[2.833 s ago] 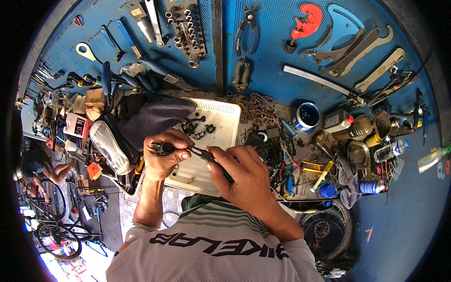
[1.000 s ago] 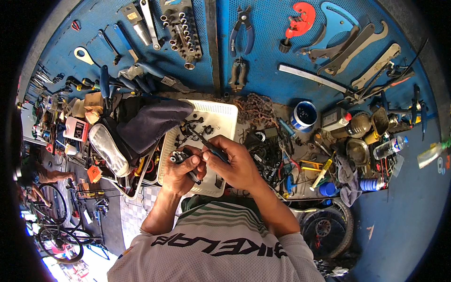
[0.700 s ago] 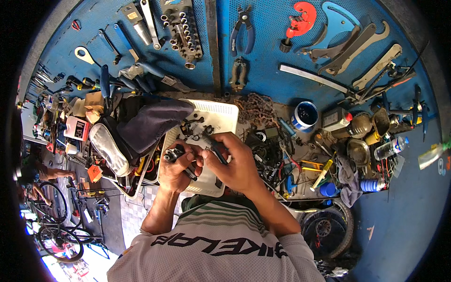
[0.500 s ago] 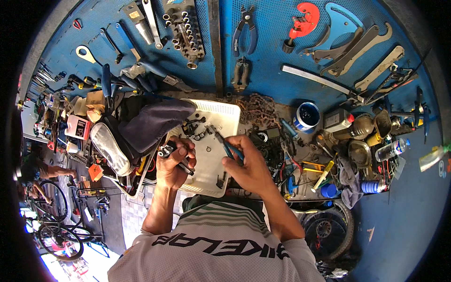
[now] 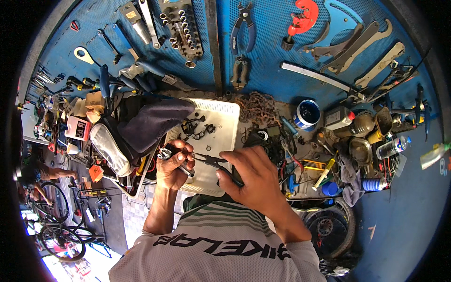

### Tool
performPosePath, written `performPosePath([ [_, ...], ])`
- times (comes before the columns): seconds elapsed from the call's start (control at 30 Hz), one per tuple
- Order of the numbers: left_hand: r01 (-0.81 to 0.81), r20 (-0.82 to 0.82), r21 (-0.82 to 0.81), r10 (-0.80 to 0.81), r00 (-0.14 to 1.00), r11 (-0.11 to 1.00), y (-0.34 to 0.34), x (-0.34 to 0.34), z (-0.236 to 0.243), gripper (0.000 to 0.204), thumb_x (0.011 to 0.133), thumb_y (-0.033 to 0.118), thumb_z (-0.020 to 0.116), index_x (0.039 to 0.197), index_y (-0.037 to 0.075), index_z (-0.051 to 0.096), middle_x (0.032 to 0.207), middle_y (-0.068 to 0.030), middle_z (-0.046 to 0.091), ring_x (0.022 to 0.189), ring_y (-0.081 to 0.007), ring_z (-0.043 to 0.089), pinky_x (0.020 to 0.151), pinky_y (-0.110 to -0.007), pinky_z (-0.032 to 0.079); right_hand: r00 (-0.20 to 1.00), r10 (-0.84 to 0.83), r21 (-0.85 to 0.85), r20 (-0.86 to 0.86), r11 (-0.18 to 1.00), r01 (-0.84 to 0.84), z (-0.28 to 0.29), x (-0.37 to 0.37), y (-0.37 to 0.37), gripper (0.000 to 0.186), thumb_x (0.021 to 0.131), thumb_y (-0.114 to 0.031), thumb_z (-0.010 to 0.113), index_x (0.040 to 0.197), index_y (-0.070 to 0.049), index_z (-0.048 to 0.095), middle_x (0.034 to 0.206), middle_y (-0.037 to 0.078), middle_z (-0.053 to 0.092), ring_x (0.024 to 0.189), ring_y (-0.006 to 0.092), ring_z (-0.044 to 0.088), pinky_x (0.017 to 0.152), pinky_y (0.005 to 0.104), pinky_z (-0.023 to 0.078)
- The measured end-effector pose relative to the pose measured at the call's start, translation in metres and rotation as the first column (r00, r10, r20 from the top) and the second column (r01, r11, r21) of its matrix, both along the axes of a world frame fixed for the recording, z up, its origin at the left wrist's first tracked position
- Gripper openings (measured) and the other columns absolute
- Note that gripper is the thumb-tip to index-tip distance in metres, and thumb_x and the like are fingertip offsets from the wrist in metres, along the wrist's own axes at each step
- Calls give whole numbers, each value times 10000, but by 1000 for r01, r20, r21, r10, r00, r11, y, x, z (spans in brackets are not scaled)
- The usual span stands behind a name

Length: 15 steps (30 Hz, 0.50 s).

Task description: The person uses pliers to remove small rubber seals from bicycle brake components at a workbench. They repeatedly pick up parts, use the pliers to extract the seals, and place the parts and seals into a white tray.

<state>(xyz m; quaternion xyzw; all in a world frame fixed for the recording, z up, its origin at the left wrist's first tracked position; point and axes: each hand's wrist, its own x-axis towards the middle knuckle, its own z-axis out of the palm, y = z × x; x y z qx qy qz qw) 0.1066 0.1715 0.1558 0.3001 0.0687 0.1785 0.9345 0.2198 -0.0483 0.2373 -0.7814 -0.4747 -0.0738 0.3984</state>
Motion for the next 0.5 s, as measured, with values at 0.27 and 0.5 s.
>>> performPosePath([
  [0.27, -8, 15, 15, 8, 1000, 1000, -3, -3, 0, 278, 908, -46, 824, 1168, -5, 736, 1103, -215, 752, 859, -281, 767, 707, -360, 654, 981, -13, -16, 195, 1000, 17, 11, -3, 9, 372, 836, -230, 887, 1163, -86, 781, 1024, 57, 693, 877, 248, 650, 726, 363, 572],
  [0.5, -74, -8, 195, 77, 997, 978, -4, -2, 9, 253, 891, -44, 850, 1091, -15, 697, 1029, -223, 751, 798, -271, 769, 652, -358, 645, 999, -11, 17, 44, 1000, 10, 12, -1, 8, 344, 841, -225, 880, 1138, -86, 780, 1020, 84, 701, 884, 283, 672, 744, 398, 573],
])
